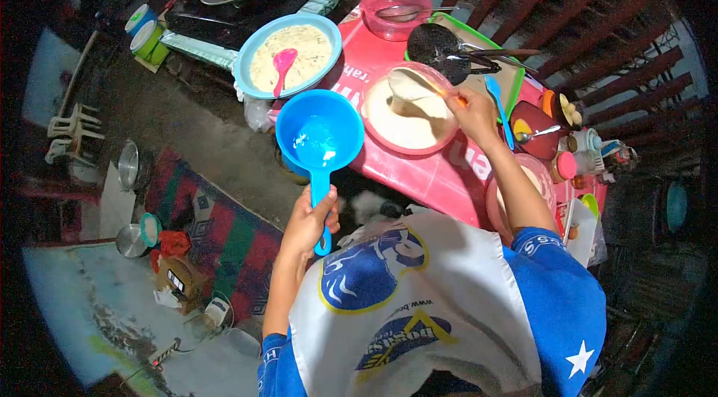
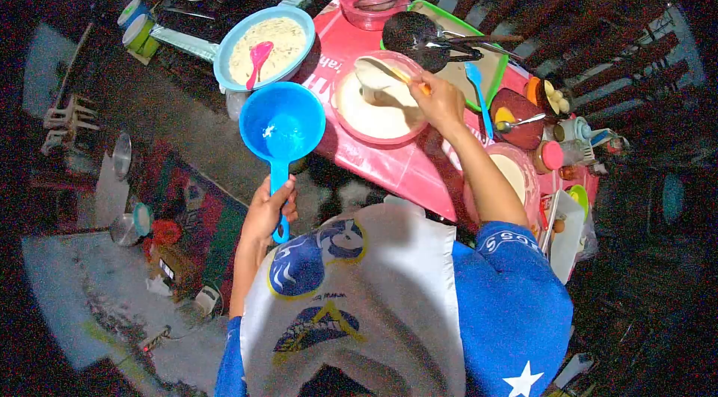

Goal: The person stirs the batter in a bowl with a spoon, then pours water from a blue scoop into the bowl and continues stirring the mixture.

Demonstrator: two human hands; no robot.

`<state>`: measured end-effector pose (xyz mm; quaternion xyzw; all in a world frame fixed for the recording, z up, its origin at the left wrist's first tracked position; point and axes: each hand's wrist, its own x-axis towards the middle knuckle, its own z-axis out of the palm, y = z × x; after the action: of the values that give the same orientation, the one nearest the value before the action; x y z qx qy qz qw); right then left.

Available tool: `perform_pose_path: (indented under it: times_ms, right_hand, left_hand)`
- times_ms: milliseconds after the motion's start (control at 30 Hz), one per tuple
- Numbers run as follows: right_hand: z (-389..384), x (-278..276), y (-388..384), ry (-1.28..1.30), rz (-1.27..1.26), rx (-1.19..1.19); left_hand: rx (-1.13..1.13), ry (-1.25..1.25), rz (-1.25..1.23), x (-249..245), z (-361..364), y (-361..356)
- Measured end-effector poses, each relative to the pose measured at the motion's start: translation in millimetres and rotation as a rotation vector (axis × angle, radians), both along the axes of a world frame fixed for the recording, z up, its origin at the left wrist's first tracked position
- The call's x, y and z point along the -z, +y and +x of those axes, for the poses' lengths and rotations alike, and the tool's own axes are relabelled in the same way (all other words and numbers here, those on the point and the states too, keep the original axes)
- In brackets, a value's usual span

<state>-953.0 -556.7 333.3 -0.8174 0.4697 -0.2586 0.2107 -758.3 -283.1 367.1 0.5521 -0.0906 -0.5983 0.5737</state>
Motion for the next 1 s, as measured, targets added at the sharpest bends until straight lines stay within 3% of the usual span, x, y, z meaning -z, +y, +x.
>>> perform_pose_path:
  times_ms: [167,233,300,367,467,567,633,700,833,867,933,1000]
  right_hand:
    - [-8.7,-23.8,-13.3,0.039,-0.269,-0.133]
    - [-6.5,8.4,-36.7,0.347,-0.361,-0.146]
    - [2.7,48.3,-45.3,0.409,-0.276,-0.092]
    - [13.9,69.8,-43.4,0.44,-0.004,-0.111]
    - [7.3,59.9,-27.3,0.578,-0.05,-0.319]
    - [-2.6,55.2,-72.2,0.676,0.08,-0.322]
    - [4.4,61.7,-74.6,0.639,0.056,-0.299]
    - [14.3,69.7,-59.2,0.537,-0.029,-0.306]
    - [2.3,66.0,-60.6,0.718,-0.112,-0.389]
    - [-2.1,74.1,-70.3,0.635,-0.151,-0.361]
    - [-2.3,73.5,-78.1,0.626,-0.127,-0.348]
    - [-1.0,71.2,-78.5,0.61,-0.149,-0.323]
  left_hand:
    - [-0.029,-0.081,0.007,0.4,-17.4,-23.9]
    - [0.032,-0.173,-0.03,1.1,-21.1,-32.6]
    - [0.035,-0.219,-0.025,1.2,-24.8,-41.7]
    - [0.032,-0.26,-0.03,2.5,-30.3,-53.6]
    - [0.035,-0.329,-0.001,5.6,-34.1,-62.6]
    - [0.076,-0.443,0.017,13.8,-36.3,-77.2]
    - [0.093,-0.624,0.105,15.4,-41.2,-84.7]
    - [0.087,-0.644,0.123,22.4,-44.4,-90.7]
    - [0.102,-0.756,0.145,35.6,-43.2,-99.8]
    - [0.105,-0.757,0.15,38.8,-41.9,-100.9]
    - [0.144,-1.04,0.106,43.9,-39.6,-103.5]
    - [0.165,-1.009,0.14,46.8,-37.9,-107.5]
